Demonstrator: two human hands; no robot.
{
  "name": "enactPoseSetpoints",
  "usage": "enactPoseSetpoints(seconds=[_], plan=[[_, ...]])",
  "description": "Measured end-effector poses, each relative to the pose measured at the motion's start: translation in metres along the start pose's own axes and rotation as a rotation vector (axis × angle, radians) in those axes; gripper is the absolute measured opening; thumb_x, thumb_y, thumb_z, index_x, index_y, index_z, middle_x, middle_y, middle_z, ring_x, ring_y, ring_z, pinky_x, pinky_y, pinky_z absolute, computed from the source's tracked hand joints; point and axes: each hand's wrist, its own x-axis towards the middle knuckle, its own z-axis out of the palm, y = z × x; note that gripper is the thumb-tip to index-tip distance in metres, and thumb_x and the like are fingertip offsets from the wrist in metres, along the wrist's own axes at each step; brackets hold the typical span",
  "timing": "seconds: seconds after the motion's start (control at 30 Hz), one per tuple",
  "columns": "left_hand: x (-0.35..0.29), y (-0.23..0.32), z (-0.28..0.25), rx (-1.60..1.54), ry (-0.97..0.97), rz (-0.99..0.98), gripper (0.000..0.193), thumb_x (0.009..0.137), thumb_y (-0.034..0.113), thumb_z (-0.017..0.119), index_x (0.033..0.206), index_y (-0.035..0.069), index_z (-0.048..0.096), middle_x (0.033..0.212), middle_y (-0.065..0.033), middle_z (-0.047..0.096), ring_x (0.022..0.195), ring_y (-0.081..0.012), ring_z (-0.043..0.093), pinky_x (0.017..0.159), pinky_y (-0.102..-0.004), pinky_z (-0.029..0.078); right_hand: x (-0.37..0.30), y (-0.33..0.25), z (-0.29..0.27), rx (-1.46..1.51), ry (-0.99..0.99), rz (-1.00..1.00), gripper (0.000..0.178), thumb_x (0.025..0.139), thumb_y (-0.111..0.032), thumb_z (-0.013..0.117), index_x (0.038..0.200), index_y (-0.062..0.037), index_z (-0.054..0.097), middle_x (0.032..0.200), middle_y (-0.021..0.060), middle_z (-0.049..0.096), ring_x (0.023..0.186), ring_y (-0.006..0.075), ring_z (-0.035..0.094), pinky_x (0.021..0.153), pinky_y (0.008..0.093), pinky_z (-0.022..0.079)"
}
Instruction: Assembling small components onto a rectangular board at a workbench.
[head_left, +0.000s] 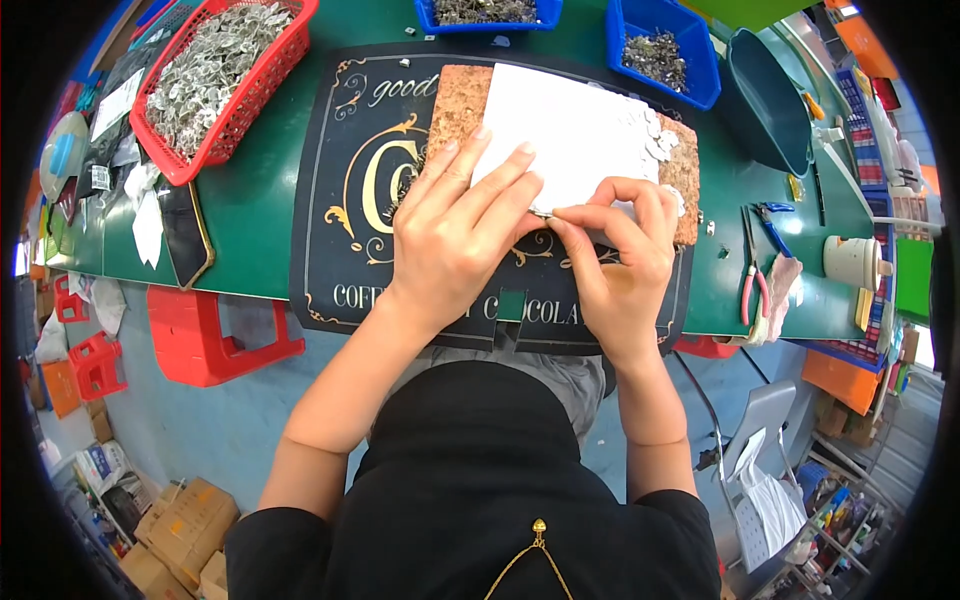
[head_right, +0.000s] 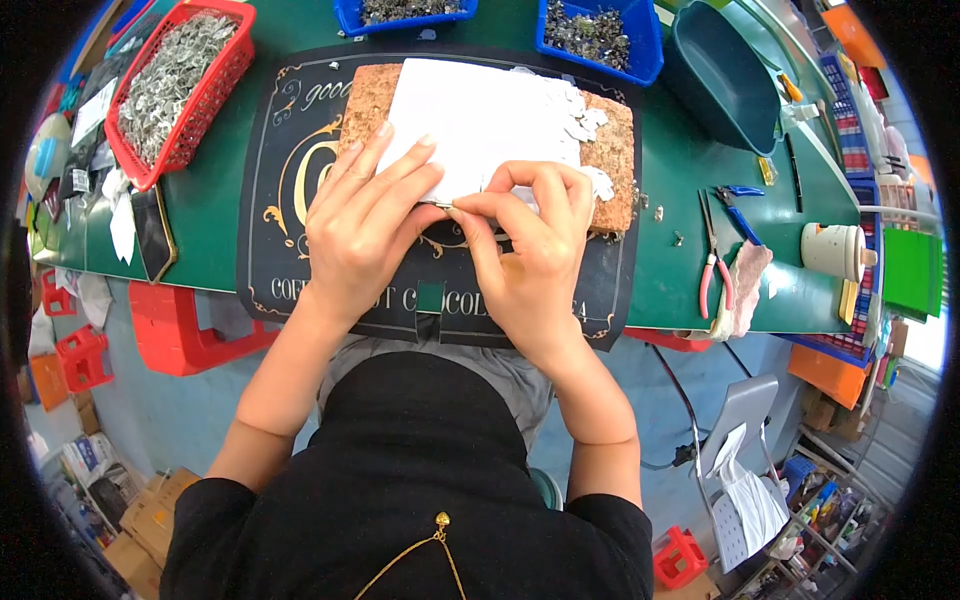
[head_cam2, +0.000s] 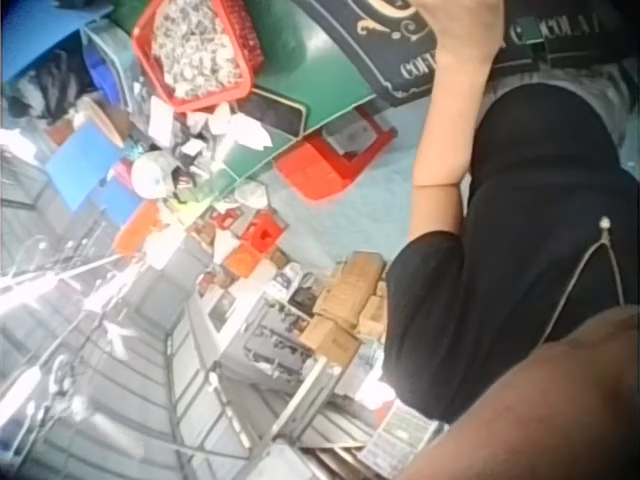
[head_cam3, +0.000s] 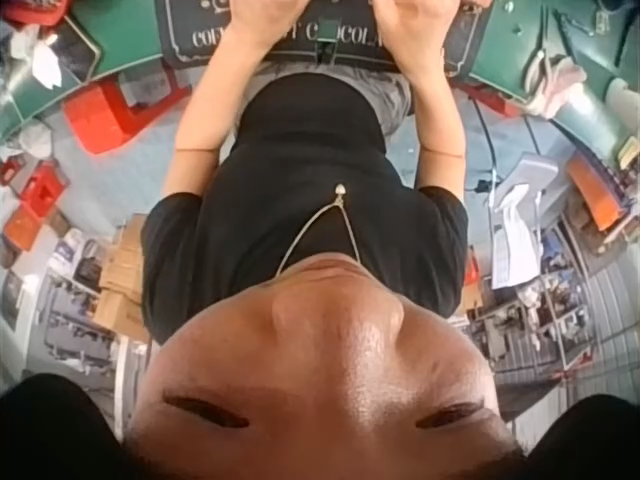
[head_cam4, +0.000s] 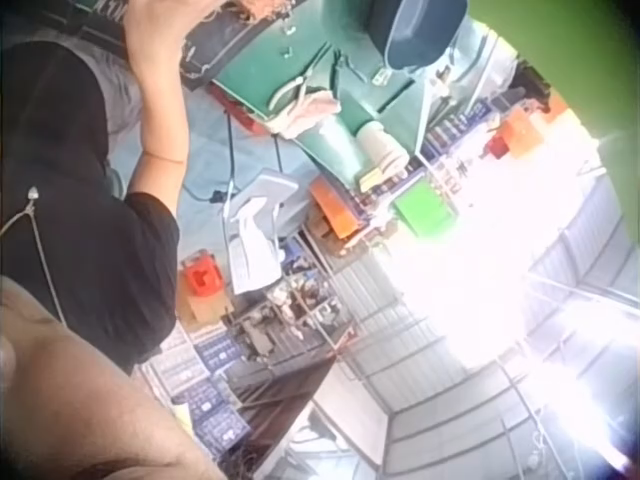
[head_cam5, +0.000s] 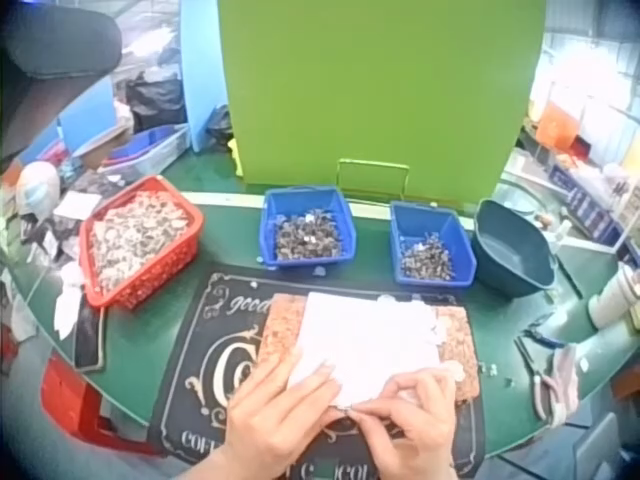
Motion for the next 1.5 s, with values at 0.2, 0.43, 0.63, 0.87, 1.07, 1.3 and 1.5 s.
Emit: enactPoseSetpoints(seconds=[0.2, 0.43, 0.63, 0.87, 1.07, 1.3, 1.5], plan=[[0.001, -0.001, -0.001, 0.046, 0.012, 0.019, 0.03, 0.076, 0.027, 0.072, 0.099, 0.009, 0.067, 0.114, -0.005, 0.067, 0.111, -0.0305, 0.061, 0.095, -0.0423, 0.047, -0.003, -0.002, 0.002, -0.141, 0.05, -0.059, 0.014, 0.067, -0.009, 0.077, 0.08, -0.0123, 0.072, 0.088, -0.0003, 0.057, 0.095, 0.0223, 0.048, 0.084, 0.0353, 0.03], [-0.002, 0.0, -0.001, -0.004, 0.002, 0.017, 0.036, 0.072, 0.024, 0.076, 0.103, 0.008, 0.067, 0.114, -0.0068, 0.067, 0.113, -0.0333, 0.059, 0.097, -0.0446, 0.044, -0.006, 0.0, 0.003, -0.2, 0.067, -0.061, 0.011, 0.07, -0.014, 0.076, 0.078, -0.0176, 0.069, 0.09, -0.0038, 0.058, 0.099, 0.0227, 0.047, 0.082, 0.0393, 0.025], [-0.005, 0.004, -0.001, -0.057, -0.028, -0.022, 0.04, 0.07, 0.015, 0.078, 0.107, 0.006, 0.065, 0.116, -0.0105, 0.066, 0.118, -0.0359, 0.055, 0.101, -0.0478, 0.04, -0.022, 0.0, 0.021, -0.251, 0.241, -0.063, 0.014, 0.071, -0.015, 0.074, 0.082, -0.0164, 0.065, 0.093, -0.0026, 0.056, 0.098, 0.0204, 0.049, 0.08, 0.0389, 0.026], [-0.009, 0.021, -0.015, -0.255, -0.008, -0.098, 0.019, 0.074, 0.005, 0.074, 0.091, 0.007, 0.067, 0.115, -0.0087, 0.066, 0.132, -0.0396, 0.04, 0.11, -0.0515, 0.023, -0.02, -0.014, -0.004, 0.027, 0.197, -0.034, 0.016, 0.067, -0.015, 0.076, 0.083, -0.017, 0.073, 0.09, -0.0034, 0.059, 0.098, 0.0195, 0.049, 0.081, 0.0379, 0.026], [-0.004, -0.002, -0.056, -0.027, 0.113, -0.116, 0.021, 0.072, 0.01, 0.076, 0.09, 0.009, 0.065, 0.114, -0.0061, 0.066, 0.128, -0.0324, 0.04, 0.107, -0.0452, 0.026, -0.021, 0.04, -0.054, -0.032, 0.381, 0.194, 0.018, 0.082, -0.006, 0.066, 0.1, -0.0032, 0.068, 0.093, 0.0105, 0.062, 0.089, 0.024, 0.057, 0.08, 0.0335, 0.045], [-0.005, -0.137, -0.135, 0.561, 0.329, -0.254, 0.017, 0.084, 0.015, 0.069, 0.098, 0.006, 0.065, 0.108, -0.0047, 0.068, 0.111, -0.0306, 0.051, 0.106, -0.0424, 0.031, -0.039, 0.1, -0.087, -0.482, 0.066, 0.292, 0.023, 0.082, -0.006, 0.064, 0.105, -0.0076, 0.07, 0.092, 0.0098, 0.063, 0.093, 0.0274, 0.054, 0.084, 0.0354, 0.043], [-0.028, -0.204, -0.15, 0.989, 0.049, -0.512, 0.026, 0.084, 0.036, 0.068, 0.103, 0.018, 0.069, 0.111, -0.0014, 0.066, 0.118, -0.0295, 0.048, 0.103, -0.0498, 0.029, -0.039, 0.106, -0.089, -0.474, 0.031, 0.235, 0.014, 0.08, -0.003, 0.066, 0.094, -0.0026, 0.068, 0.089, 0.0088, 0.064, 0.086, 0.026, 0.057, 0.078, 0.0358, 0.045]])
